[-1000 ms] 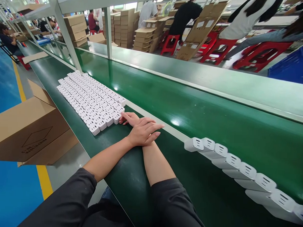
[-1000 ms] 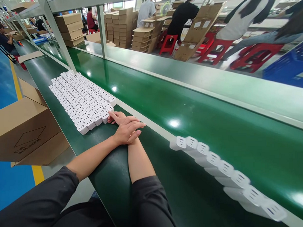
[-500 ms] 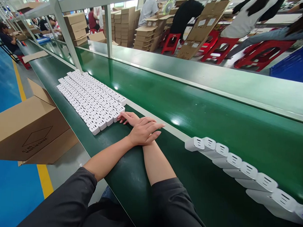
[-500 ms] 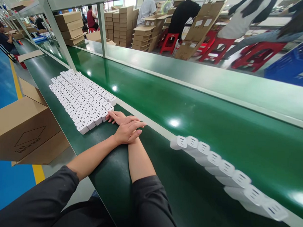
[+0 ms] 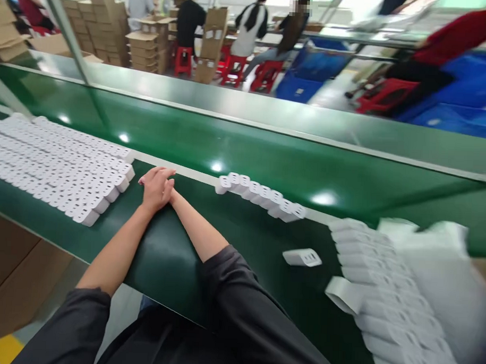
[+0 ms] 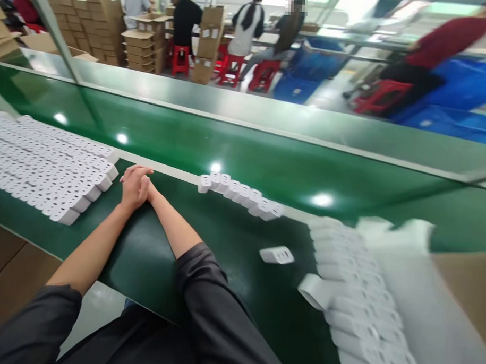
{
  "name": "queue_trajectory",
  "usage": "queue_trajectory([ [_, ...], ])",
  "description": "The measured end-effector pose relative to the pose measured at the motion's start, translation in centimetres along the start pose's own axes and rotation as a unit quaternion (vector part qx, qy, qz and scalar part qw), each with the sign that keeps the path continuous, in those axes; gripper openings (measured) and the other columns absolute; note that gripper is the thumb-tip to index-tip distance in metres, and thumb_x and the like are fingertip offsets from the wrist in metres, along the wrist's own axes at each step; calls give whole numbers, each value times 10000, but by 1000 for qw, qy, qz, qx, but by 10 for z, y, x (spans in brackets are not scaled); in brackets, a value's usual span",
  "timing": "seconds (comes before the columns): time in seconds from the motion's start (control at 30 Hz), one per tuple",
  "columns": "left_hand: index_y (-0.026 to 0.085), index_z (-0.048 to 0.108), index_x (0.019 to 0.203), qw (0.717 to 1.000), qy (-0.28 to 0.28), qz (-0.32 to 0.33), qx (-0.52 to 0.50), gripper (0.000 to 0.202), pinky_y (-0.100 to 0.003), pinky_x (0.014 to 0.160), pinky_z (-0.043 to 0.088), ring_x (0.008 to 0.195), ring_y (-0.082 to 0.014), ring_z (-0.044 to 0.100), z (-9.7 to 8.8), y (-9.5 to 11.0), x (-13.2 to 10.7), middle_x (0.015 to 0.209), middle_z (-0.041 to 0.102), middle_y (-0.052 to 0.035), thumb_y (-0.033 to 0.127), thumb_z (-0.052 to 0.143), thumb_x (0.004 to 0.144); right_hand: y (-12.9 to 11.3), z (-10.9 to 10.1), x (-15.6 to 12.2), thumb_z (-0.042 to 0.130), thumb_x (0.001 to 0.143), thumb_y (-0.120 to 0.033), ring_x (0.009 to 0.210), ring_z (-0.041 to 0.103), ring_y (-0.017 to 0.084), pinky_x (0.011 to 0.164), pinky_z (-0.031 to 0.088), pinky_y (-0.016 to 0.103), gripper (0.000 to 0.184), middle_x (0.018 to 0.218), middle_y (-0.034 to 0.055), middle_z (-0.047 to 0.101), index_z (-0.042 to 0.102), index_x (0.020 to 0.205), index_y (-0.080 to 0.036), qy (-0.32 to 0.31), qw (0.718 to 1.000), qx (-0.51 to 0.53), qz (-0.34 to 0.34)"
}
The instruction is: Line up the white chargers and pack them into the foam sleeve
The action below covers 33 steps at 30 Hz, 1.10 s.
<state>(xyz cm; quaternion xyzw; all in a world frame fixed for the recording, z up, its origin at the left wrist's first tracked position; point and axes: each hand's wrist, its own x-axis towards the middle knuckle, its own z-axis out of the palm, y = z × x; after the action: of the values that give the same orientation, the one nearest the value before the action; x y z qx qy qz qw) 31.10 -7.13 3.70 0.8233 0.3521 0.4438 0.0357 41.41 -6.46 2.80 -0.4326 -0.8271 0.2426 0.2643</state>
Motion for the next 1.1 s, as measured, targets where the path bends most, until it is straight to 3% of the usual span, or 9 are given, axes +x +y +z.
queue_trajectory([
  [0.17, 198, 569, 1226, 1000, -7, 16, -9, 371, -433, 1052, 436, 1139, -249, 560, 4, 3, 2, 1109, 683, -100, 407, 357, 1004, -1, -33, -83, 481, 951, -249, 1053, 646, 204, 973, 520, 371, 257, 1144, 64, 694, 672, 1123, -232, 49, 998, -9, 38],
  [0.3, 202, 447, 1379, 995, -95, -16, -24, 509, -457, 1078, 433, 1229, -266, 521, 9, 19, 2, 1286, 604, -122, 494, 458, 962, 3, -107, -165, 480, 973, -344, 1124, 624, 219, 1045, 471, 410, 325, 1213, 66, 677, 637, 1242, -250, 123, 989, -54, 61],
  [0.37, 205, 370, 1452, 988, -148, -12, -34, 638, -469, 1110, 410, 1312, -278, 473, 16, 33, 7, 1394, 531, -140, 528, 534, 926, 12, -154, -200, 558, 931, -385, 1304, 513, 282, 1130, 383, 495, 459, 1368, 85, 596, 556, 1376, -273, 139, 972, -130, 141],
  [0.47, 201, 307, 1506, 975, -224, 7, -8, 795, -486, 1165, 344, 1421, -306, 369, 36, 63, 27, 1518, 398, -171, 561, 626, 872, 31, -213, -244, 738, 782, -439, 1453, 310, 408, 1133, 330, 616, 868, 1560, 127, 389, 351, 1545, -290, 61, 932, -190, 302],
  [0.53, 195, 292, 1524, 961, -273, 13, 35, 858, -502, 1178, 314, 1455, -336, 313, 56, 86, 46, 1562, 332, -188, 581, 656, 850, 44, -234, -264, 815, 693, -418, 1445, 305, 460, 1087, 380, 630, 1055, 1600, 142, 315, 259, 1583, -308, 4, 901, -180, 394],
  [0.63, 212, 244, 1560, 934, -345, 14, 96, 924, -544, 1166, 301, 1470, -381, 265, 88, 117, 74, 1605, 273, -184, 632, 645, 840, 57, -239, -276, 847, 646, -352, 1357, 458, 434, 1030, 470, 550, 1148, 1607, 137, 307, 202, 1595, -337, -42, 885, -147, 439],
  [0.8, 268, 258, 1563, 912, -399, 45, 87, 854, -461, 1056, 444, 1348, -330, 443, 119, 132, 98, 1538, 431, -111, 662, 572, 874, 70, -217, -265, 795, 712, -327, 1287, 551, 340, 1024, 486, 451, 1060, 1518, 110, 452, 206, 1593, -339, -35, 918, -149, 366],
  [0.97, 272, 469, 1443, 908, -405, 84, 65, 576, -342, 1014, 458, 1265, -256, 528, 116, 122, 93, 1400, 574, -57, 540, 543, 938, 70, -207, -254, 784, 735, -291, 1156, 627, 327, 959, 504, 406, 898, 1317, 96, 636, 376, 1534, -328, -13, 922, -178, 343],
  [1.1, 266, 545, 1364, 907, -404, 108, 43, 534, -309, 951, 482, 1178, -240, 600, 92, 112, 73, 1333, 621, -51, 563, 559, 921, 33, -198, -255, 730, 811, -297, 1216, 599, 317, 964, 492, 392, 803, 1379, 89, 608, 373, 1530, -305, -62, 918, -185, 344],
])
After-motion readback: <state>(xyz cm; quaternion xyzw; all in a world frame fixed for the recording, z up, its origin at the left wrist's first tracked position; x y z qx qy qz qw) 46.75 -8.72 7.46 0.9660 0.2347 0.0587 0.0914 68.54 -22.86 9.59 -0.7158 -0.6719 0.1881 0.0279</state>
